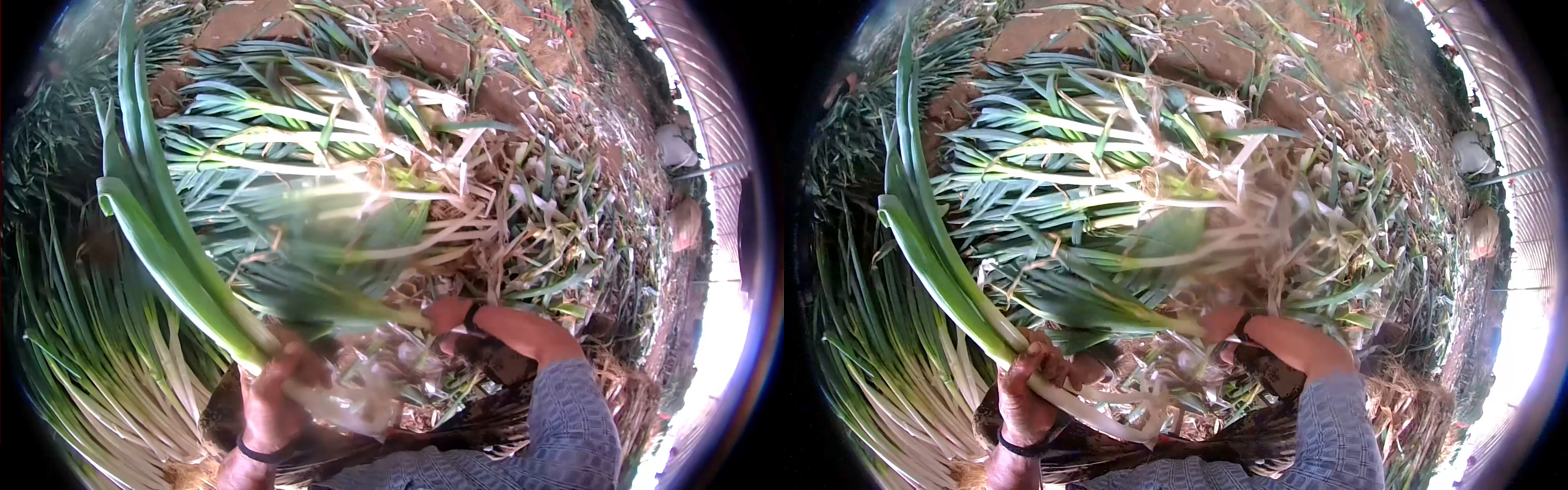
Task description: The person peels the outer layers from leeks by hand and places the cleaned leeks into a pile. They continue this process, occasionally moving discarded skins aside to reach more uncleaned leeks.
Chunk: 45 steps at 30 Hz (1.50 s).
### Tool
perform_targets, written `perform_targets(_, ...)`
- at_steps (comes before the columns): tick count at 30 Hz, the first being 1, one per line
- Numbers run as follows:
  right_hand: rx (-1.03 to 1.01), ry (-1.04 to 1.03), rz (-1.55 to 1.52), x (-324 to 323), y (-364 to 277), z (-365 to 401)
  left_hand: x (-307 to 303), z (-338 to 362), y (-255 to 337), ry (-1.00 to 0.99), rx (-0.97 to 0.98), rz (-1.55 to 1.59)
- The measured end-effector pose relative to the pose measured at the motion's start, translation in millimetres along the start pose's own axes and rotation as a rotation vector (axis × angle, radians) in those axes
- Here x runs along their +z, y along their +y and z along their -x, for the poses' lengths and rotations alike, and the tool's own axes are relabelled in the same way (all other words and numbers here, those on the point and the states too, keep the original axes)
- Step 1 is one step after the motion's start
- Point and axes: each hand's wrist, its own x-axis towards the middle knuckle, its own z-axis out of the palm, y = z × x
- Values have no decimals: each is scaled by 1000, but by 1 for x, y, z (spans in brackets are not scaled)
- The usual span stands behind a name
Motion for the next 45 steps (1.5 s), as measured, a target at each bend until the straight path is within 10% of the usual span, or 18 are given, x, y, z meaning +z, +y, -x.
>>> perform_targets(2,58,-53,-69,22,8,-1,4,2,0,17,-2,7)
perform_targets(12,65,952,188,-77,55,-51,6,-1,-7,63,-16,-49)
perform_targets(15,197,841,375,-61,66,-81,0,-4,-9,44,-55,-76)
perform_targets(18,205,153,425,-56,48,-74,3,-3,-8,84,-48,-132)
perform_targets(21,-140,82,101,-51,-26,-15,0,-2,-7,28,-52,-99)
perform_targets(25,123,-307,-303,-96,-95,42,8,0,-11,-38,-87,-49)
perform_targets(28,-63,229,-162,-134,-104,83,2,-1,-19,-45,-35,-103)
perform_targets(31,197,123,-140,-170,-108,130,-6,1,-22,-103,-9,-55)
perform_targets(39,-24,691,-810,-204,-178,209,-36,-38,-26,-93,60,132)
perform_targets(45,161,561,-1281,-132,-190,133,-103,-38,-188,-125,-35,161)
